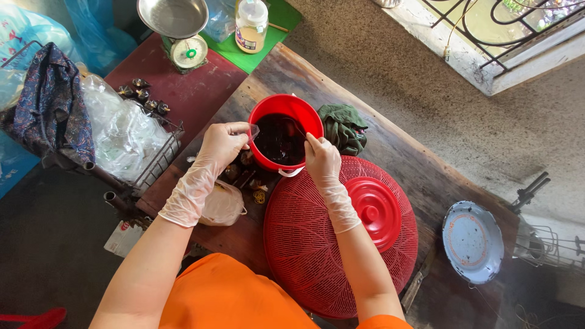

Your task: The person repeatedly scoops a dark liquid from a red bucket into small transparent pouches using a ladle, then seals each pouch with a rubber band. The filled pouches are placed into a larger plastic bag on the table.

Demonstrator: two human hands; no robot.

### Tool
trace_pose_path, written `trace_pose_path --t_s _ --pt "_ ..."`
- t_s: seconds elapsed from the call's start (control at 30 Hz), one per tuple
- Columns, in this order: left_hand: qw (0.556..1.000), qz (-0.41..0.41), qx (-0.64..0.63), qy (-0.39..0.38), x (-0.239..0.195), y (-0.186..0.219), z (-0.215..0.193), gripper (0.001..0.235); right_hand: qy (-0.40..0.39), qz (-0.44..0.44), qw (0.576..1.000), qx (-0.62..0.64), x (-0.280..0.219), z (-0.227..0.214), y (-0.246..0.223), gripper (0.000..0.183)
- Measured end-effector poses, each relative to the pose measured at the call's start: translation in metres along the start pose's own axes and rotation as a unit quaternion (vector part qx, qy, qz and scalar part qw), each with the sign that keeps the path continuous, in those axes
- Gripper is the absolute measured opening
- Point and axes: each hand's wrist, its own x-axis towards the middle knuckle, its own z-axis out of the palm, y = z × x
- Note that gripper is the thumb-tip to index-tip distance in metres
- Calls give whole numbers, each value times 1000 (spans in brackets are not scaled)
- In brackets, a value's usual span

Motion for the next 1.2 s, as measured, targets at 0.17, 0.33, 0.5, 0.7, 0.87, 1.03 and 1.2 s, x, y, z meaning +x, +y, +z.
trace_pose_path --t_s 0.17,0.33,0.5,0.7,0.87,1.03,1.2 --pt "1000 -6 16 3 0 -3 0 24 -41 -55 997 -33 -17 -6 -7 22" --pt "1000 -1 12 1 5 -11 7 29 1 -10 998 67 -20 1 -1 21" --pt "999 19 37 5 8 -18 3 31 40 2 998 57 -24 27 12 20" --pt "984 104 137 43 12 -24 2 31 101 394 768 495 -23 26 23 27" --pt "966 171 187 45 14 -22 11 35 103 393 767 498 -18 -17 12 26" --pt "960 153 235 6 18 -12 25 24 101 371 791 475 -7 -61 -9 24" --pt "927 258 270 31 29 -10 38 27 106 350 809 461 0 -92 -17 22"
